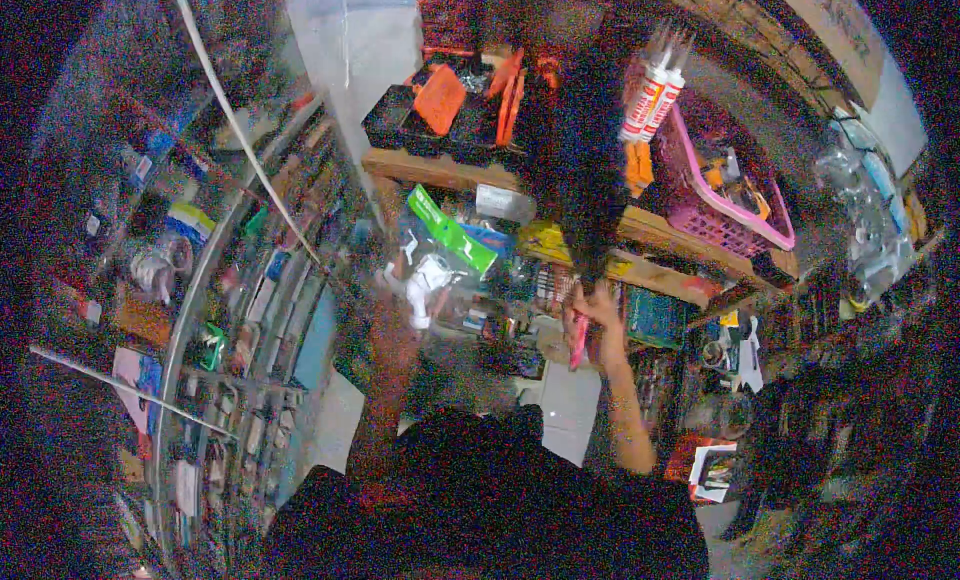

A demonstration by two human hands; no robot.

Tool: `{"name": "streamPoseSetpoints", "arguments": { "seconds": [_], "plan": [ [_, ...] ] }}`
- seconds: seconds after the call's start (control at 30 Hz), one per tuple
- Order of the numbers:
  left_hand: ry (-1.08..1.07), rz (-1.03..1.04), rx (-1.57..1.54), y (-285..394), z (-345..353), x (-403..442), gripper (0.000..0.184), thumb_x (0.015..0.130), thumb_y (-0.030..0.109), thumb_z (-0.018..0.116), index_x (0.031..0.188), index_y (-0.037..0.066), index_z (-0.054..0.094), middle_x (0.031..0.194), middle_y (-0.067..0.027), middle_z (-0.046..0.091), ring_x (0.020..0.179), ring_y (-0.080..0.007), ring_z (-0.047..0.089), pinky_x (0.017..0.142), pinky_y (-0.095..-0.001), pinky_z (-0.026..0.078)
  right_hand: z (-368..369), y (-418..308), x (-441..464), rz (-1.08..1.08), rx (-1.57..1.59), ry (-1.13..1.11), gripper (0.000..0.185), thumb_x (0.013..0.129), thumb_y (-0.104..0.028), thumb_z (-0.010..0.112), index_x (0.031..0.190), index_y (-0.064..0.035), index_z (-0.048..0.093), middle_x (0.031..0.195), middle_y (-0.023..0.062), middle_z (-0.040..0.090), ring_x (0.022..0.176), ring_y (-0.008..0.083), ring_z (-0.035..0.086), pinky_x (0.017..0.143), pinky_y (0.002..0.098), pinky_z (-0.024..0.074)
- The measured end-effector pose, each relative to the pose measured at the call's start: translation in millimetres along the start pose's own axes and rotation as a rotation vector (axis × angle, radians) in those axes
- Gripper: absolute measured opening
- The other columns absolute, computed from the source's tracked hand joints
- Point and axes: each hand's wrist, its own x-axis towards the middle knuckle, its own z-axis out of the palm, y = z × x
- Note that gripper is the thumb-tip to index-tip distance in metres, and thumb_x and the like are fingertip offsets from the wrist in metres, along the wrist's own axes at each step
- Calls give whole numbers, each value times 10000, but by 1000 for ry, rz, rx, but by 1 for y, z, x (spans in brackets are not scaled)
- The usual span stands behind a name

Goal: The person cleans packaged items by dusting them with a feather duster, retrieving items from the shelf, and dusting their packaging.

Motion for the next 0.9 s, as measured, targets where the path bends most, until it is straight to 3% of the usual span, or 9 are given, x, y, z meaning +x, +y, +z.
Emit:
{"name": "streamPoseSetpoints", "arguments": {
  "seconds": [0.07, 0.17, 0.27, 0.3, 0.33, 0.43, 0.6, 0.83, 0.9],
  "plan": [
    [64, 1, 48, 1, -11, 5, 424, 893, 123, 515, 1292, 33, 401, 1207, -122, 547, 1089, -277, 545, 942, -411, 437, 26, -7, -35, 53, 102, 104, 373, 935, -434, 451, 802, -86, 450, 670, 70, 514, 490, 145, 488, 402, 282, 374],
    [105, 54, 309, 2, -2, 5, 411, 889, 75, 519, 1281, 30, 405, 1176, -111, 563, 1050, -254, 570, 912, -389, 461, 48, -14, -70, 97, -324, 70, 519, 933, -403, 492, 535, -70, 475, 445, 34, 459, 383, 126, 440, 413, 267, 355],
    [90, 231, 952, 6, 9, 1, 397, 894, 95, 505, 1277, 33, 420, 1163, -107, 573, 1041, -239, 576, 887, -370, 479, 49, -5, -99, 279, -418, 5, 452, 931, -336, 519, 635, 0, 587, 550, 57, 554, 455, 122, 503, 453, 258, 376],
    [102, 220, 931, 7, 6, 5, 381, 898, 113, 500, 1266, 38, 438, 1152, -105, 581, 1034, -238, 579, 879, -367, 482, 52, -1, -106, 412, -407, -5, 410, 926, -314, 537, 679, 6, 606, 599, 56, 581, 490, 115, 515, 477, 257, 381],
    [113, 210, 909, 7, 4, 8, 367, 901, 132, 494, 1255, 43, 455, 1141, -103, 588, 1027, -237, 581, 871, -364, 485, 62, 4, -106, 70, -430, -98, 343, 927, -261, 551, 696, -8, 576, 598, 37, 562, 529, 97, 506, 497, 266, 380],
    [180, -69, 2, 6, -16, 23, 318, 918, 207, 469, 1196, 69, 539, 1083, -87, 621, 979, -242, 595, 847, -365, 490, 76, 11, -112, 178, -416, -118, 235, 917, -147, 576, 732, -37, 482, 599, 4, 494, 531, 79, 439, 502, 255, 352],
    [133, 123, 245, -1, -19, 13, 229, 889, 203, 541, 1089, 101, 585, 1004, -42, 636, 923, -220, 598, 833, -399, 477, 57, 34, -121, 207, -389, 27, 264, 891, -252, 626, 764, -36, 543, 640, -18, 529, 560, 69, 453, 523, 248, 369],
    [96, -217, -211, -16, -95, 34, 238, 909, 252, 511, 1090, 117, 585, 1032, -24, 636, 948, -185, 589, 864, -415, 456, 58, 11, -114, 104, -672, 18, 333, 898, -179, 598, 627, -20, 487, 568, -5, 462, 524, 72, 412, 487, 257, 294],
    [121, -98, 175, -18, -103, 30, 280, 923, 299, 475, 1106, 116, 585, 1048, -28, 634, 959, -185, 588, 865, -425, 457, 69, 6, -113, 157, -592, 108, 350, 894, -177, 599, 601, -20, 491, 567, 0, 476, 519, 74, 414, 485, 263, 296]
  ]
}}
